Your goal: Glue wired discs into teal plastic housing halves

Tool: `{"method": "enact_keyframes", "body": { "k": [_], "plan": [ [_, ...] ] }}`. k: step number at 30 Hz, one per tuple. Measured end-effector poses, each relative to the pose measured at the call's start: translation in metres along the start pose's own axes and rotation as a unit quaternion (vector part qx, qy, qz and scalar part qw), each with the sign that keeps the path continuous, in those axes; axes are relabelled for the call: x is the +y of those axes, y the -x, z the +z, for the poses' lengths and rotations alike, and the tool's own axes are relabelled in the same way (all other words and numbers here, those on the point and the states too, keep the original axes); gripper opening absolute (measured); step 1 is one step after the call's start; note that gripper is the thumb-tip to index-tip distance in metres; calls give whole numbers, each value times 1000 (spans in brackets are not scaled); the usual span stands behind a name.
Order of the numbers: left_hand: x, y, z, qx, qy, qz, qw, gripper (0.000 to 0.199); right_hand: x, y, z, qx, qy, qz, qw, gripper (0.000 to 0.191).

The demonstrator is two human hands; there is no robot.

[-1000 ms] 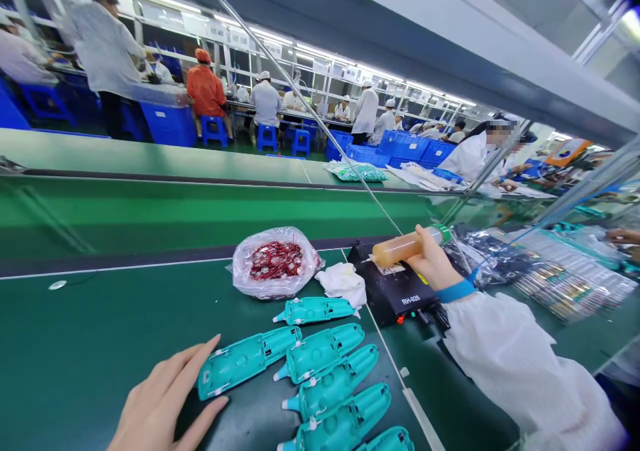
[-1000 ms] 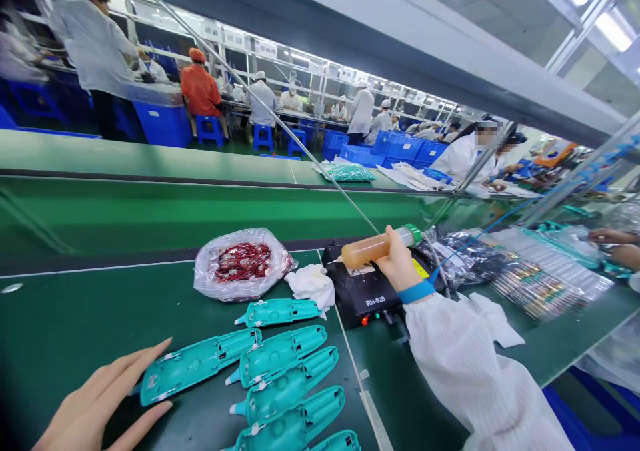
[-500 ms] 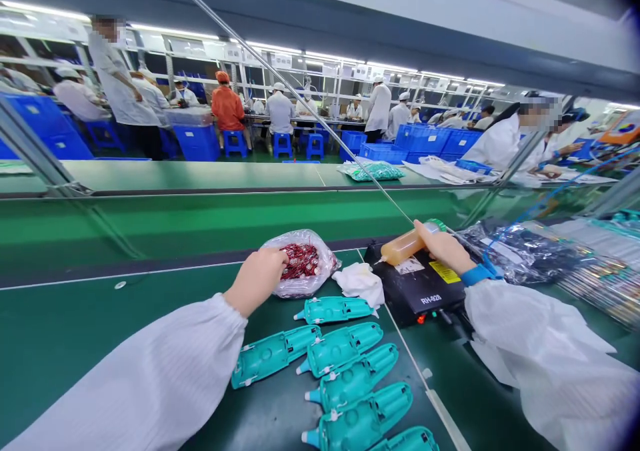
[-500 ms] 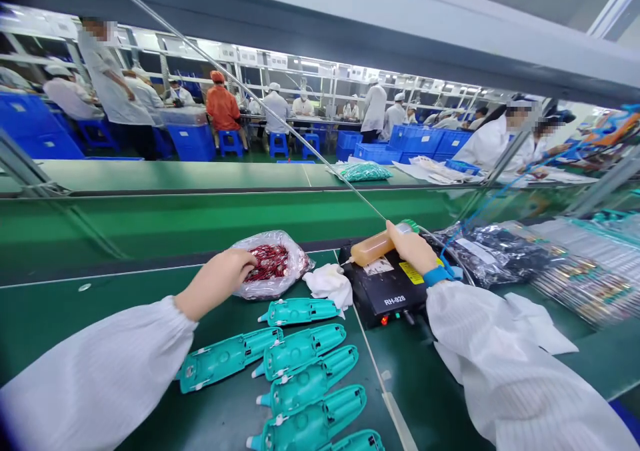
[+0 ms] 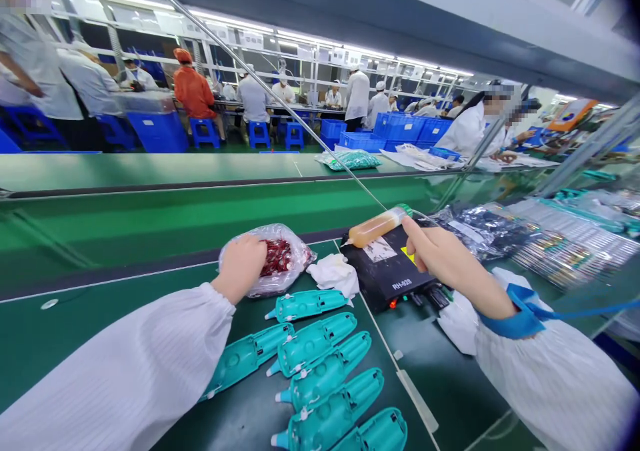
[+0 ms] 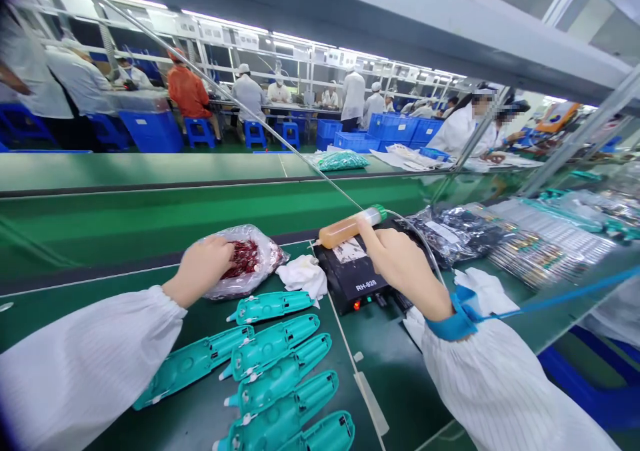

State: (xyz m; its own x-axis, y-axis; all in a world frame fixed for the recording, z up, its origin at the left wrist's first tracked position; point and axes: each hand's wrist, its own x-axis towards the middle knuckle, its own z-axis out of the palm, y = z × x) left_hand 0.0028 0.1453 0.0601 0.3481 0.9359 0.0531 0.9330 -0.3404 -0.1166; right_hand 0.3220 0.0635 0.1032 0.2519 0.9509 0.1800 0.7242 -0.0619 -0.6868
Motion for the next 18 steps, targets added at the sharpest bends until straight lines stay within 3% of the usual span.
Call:
{"method": "enact_keyframes", "body": {
  "k": [5,8,12,16,18],
  "plan": [
    [-10,-7,-7,-27,20,-10,999,19,-12,32,-8,-56,-4,0,998,61],
    [-18,-7,-13,-8,50,-33,998,16,-10,44,-6,-70,-36,-18,997,57],
    [-25,-6,-25,31,100,-42,994,20,-9,53,1,-95,-75,-31,992,54],
    [-27,-2,-39,31,156,-36,987,14,-15,58,6,-124,-88,-43,987,51],
    [-27,1,-46,32,173,-47,983,22,-19,59,8,-136,-81,-52,986,51]
  ]
}}
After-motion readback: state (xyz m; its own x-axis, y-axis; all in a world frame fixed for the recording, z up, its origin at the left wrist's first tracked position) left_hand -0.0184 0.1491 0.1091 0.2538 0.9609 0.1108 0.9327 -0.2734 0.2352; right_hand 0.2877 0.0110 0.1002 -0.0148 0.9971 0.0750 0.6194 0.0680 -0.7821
